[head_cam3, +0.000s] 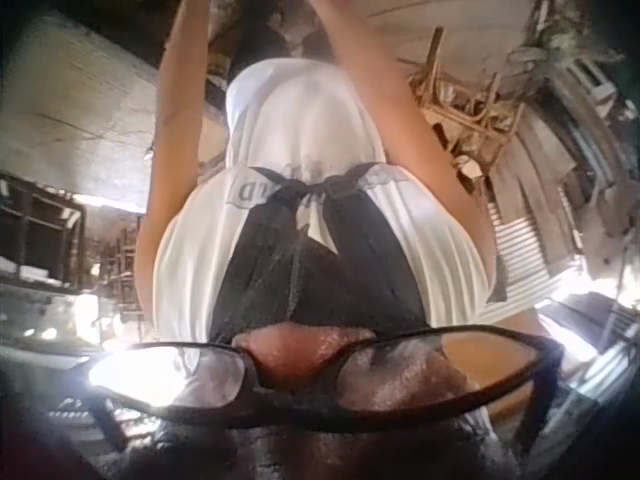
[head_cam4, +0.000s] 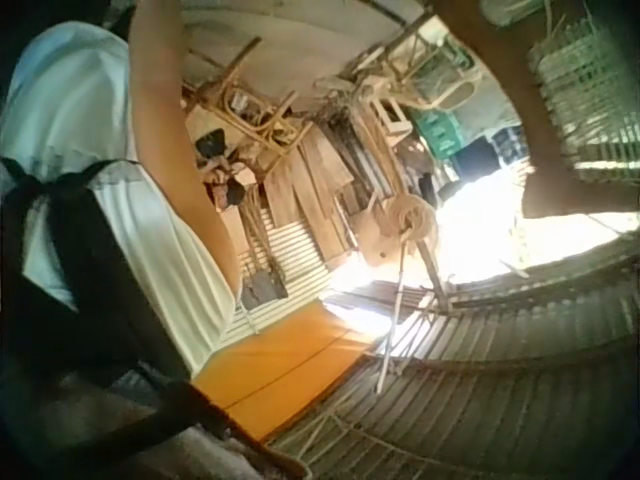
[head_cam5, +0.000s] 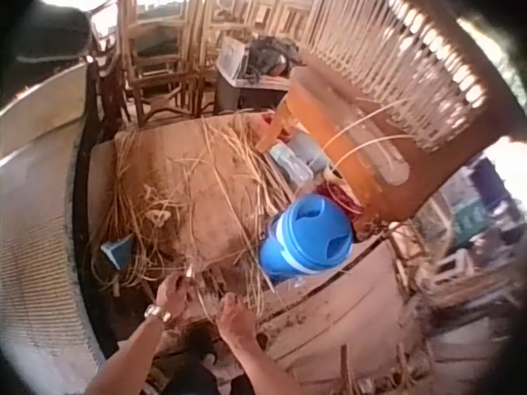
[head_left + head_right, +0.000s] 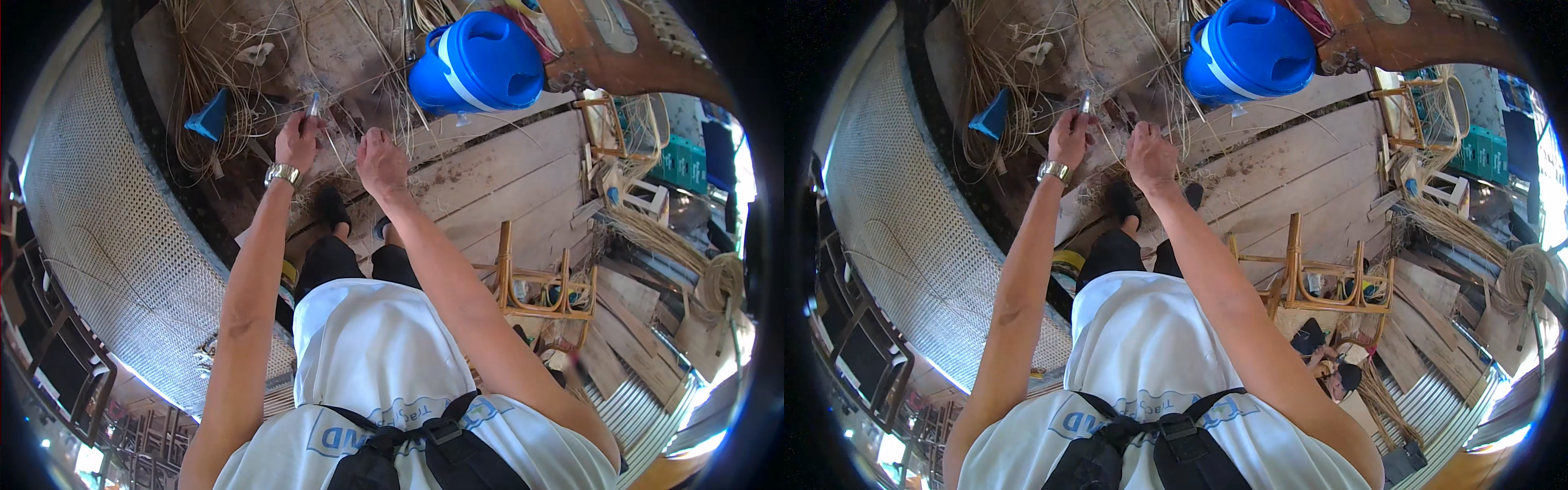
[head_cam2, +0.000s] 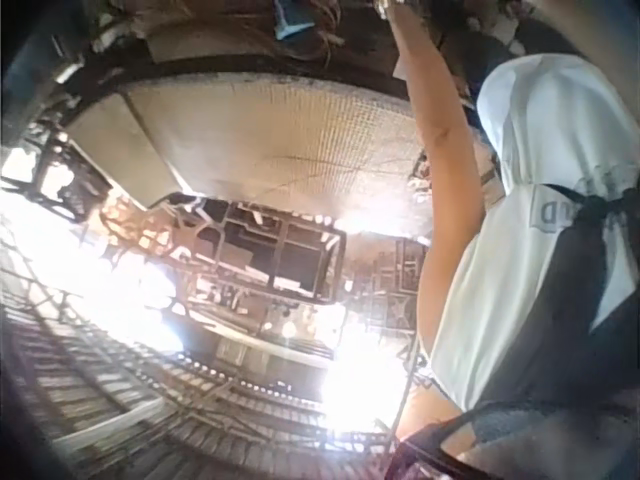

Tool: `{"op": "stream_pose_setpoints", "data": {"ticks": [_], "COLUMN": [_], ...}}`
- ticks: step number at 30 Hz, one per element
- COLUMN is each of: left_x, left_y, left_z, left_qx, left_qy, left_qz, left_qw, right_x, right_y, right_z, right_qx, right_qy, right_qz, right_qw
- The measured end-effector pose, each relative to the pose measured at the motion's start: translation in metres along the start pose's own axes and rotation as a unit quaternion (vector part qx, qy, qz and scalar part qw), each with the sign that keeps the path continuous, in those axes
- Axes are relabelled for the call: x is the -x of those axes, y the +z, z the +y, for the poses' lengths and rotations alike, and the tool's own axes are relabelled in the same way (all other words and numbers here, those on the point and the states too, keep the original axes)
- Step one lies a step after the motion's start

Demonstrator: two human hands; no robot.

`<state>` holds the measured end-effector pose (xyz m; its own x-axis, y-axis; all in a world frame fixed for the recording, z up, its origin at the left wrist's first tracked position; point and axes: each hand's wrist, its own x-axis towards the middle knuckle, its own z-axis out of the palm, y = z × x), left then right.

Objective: Repairing and weaving a chair seat using rattan strips and hand tools.

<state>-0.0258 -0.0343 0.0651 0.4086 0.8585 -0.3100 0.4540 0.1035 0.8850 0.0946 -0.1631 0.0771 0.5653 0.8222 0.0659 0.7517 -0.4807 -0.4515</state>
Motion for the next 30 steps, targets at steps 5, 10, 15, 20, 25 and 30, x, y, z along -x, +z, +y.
{"op": "stream_pose_setpoints", "data": {"ticks": [5, 10, 15, 20, 25, 30], "left_x": [-0.039, -0.064, -0.064, -0.054, -0.042, -0.029], "left_y": [0.009, 0.014, 0.016, 0.005, -0.003, -0.008], "left_z": [0.005, 0.007, 0.002, -0.002, -0.013, -0.029], "left_qx": [0.205, 0.293, 0.229, 0.222, 0.223, 0.146], "left_qy": [-0.083, -0.131, -0.125, -0.121, -0.126, -0.089], "left_qz": [-0.042, -0.079, -0.062, -0.049, -0.042, -0.028], "left_qw": [0.974, 0.944, 0.963, 0.966, 0.966, 0.985], "right_x": [0.003, 0.003, 0.005, 0.002, -0.001, 0.008], "right_y": [-0.006, -0.001, -0.002, -0.003, -0.001, 0.009], "right_z": [-0.009, -0.004, 0.001, -0.005, -0.005, 0.005], "right_qx": [-0.001, -0.023, -0.038, 0.010, 0.036, 0.044], "right_qy": [-0.005, 0.027, 0.028, 0.016, 0.019, 0.060], "right_qz": [0.016, 0.000, -0.026, 0.001, -0.029, -0.085], "right_qw": [1.000, 0.999, 0.999, 1.000, 0.999, 0.994]}}
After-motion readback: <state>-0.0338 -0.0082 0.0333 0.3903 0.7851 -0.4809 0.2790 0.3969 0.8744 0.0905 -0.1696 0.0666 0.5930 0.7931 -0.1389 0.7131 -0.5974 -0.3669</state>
